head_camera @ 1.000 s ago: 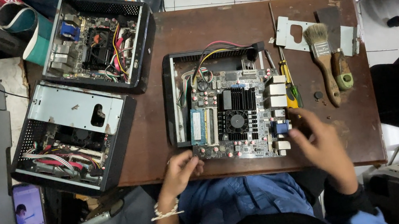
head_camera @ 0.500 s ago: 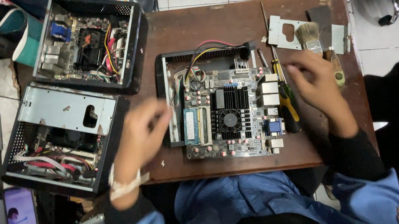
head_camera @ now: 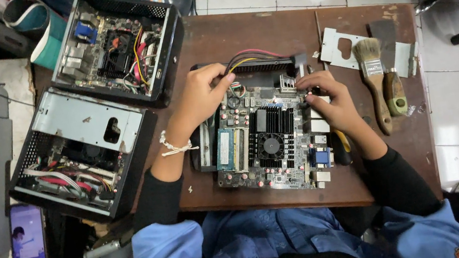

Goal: The person inserts a RAM module into a motherboard slot and secures it. They then use a screwdriver to tighten screws on the motherboard's heatsink.

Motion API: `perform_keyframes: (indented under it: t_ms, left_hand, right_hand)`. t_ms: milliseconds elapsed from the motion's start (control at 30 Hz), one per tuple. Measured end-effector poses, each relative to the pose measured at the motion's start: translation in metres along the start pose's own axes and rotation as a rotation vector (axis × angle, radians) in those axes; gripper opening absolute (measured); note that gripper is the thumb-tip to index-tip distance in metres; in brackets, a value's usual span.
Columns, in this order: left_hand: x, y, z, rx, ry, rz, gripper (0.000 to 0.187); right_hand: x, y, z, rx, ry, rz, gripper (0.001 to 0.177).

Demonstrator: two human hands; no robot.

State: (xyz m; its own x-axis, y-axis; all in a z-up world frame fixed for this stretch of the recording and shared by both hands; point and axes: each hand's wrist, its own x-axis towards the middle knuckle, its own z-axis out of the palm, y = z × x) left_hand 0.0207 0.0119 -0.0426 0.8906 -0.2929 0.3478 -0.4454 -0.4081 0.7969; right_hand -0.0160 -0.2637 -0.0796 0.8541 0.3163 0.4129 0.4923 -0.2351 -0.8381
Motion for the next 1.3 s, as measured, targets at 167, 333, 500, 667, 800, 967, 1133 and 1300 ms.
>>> perform_keyframes:
  t_ms: [167, 333, 500, 667, 800, 967, 1133, 1300]
  left_hand:
    - [-0.010, -0.032, 0.003, -0.331, 0.077, -0.128, 0.012]
    - [-0.023, -0.027, -0.006, -0.155, 0.077, -0.028, 0.022]
    - [-0.027, -0.016, 0.006, 0.394, -0.117, 0.014, 0.049]
    - [-0.015, -0.015, 0.007, 0.433, -0.256, -0.070, 0.052]
    - [-0.022, -0.023, 0.009, 0.433, -0.152, 0.060, 0.048]
    - [-0.023, -0.025, 0.009, 0.415, -0.135, 0.071, 0.046]
    - [-0.023, -0.029, 0.008, 0.395, -0.142, 0.055, 0.043]
    - [-0.024, -0.031, 0.008, 0.391, -0.127, 0.063, 0.046]
  right_hand:
    - [-0.001, 0.000, -0.002, 0.001, -0.002, 0.011, 0.023]
    - [-0.005, 0.002, -0.021, 0.012, 0.076, 0.012, 0.026]
    - [-0.015, 0.011, -0.092, 0.097, 0.737, 0.105, 0.012]
    - [-0.029, 0.016, -0.127, 0.064, 0.827, 0.330, 0.012]
    - [-0.035, 0.043, -0.125, -0.060, 0.695, 0.287, 0.014]
    - [-0.029, 0.037, -0.111, -0.333, 0.519, 0.208, 0.013]
    - [-0.027, 0.039, -0.111, -0.524, 0.453, 0.153, 0.014]
    - [-0.031, 0.042, -0.127, -0.412, 0.773, 0.065, 0.013]
